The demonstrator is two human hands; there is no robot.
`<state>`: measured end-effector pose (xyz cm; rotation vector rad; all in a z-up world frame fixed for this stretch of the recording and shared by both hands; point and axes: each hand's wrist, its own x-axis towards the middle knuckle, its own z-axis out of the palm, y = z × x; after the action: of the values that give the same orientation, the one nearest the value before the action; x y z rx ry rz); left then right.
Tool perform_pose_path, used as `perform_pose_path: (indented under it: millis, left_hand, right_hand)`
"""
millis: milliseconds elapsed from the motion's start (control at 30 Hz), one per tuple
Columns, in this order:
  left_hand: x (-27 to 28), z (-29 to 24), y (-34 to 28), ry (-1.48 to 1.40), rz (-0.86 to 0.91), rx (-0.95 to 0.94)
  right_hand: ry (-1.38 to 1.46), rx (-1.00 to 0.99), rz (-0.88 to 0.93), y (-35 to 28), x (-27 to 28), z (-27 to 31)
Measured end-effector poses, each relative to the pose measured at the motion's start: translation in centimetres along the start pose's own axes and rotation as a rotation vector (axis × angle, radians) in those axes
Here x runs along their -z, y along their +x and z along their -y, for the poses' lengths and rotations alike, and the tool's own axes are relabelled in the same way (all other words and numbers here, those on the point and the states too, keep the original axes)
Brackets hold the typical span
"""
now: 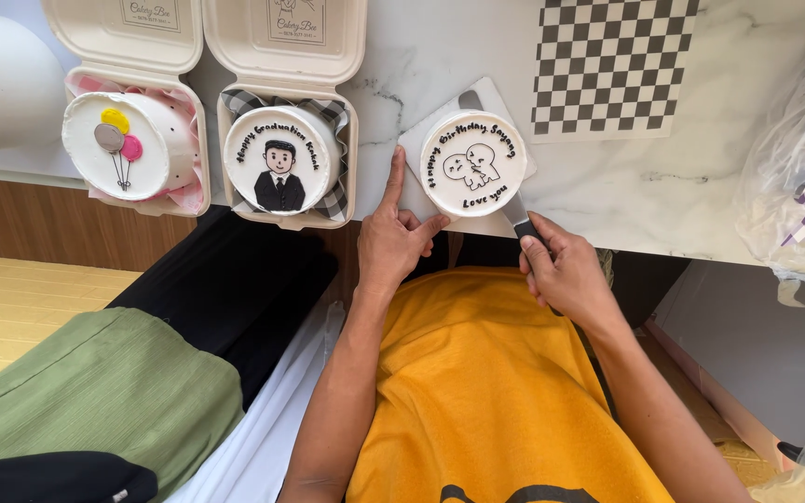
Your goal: The recorder is packaging small decorated cakes into boxes and preparing stickers and paper for the presentation.
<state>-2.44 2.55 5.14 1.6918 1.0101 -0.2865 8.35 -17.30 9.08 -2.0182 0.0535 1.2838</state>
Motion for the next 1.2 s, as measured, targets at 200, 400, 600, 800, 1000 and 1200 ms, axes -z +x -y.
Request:
perform_pose_path:
  millis: [200,400,600,800,1000,1200]
  left_hand:
    - [0.1,-0.1,-0.1,-0.003,0.004,-0.005]
    - [0.0,-0.3,-0.1,-0.012,0.001,-0.001]
    - [0.1,0.1,-0.1,-0.006,-0.006,-0.013]
    - [0.0,0.1,0.0,-0.005,-0.01,-0.009]
    - [-0.1,0.3,0.0,-0.001,-0.004,-0.031]
    - [0.0,0.4,0.0,0.0,-0.01,-0.029]
  right_hand:
    - [0.022,0.032,-0.001,0.0,-0.9,-0.7]
    - [0.065,0.075,-0.047,0.1,-2.6,-1.8]
    - [0.089,0.078,0.004,0.6,-1.4,-2.4]
    - [0.1,0.072,-0.043,0.1,-3.4,-2.2]
    - [0.152,0.081,-0.039,0.1,-3.8,-2.4]
    - [0.215,0.073,-0.048,-0.4,-5.2,-2.1]
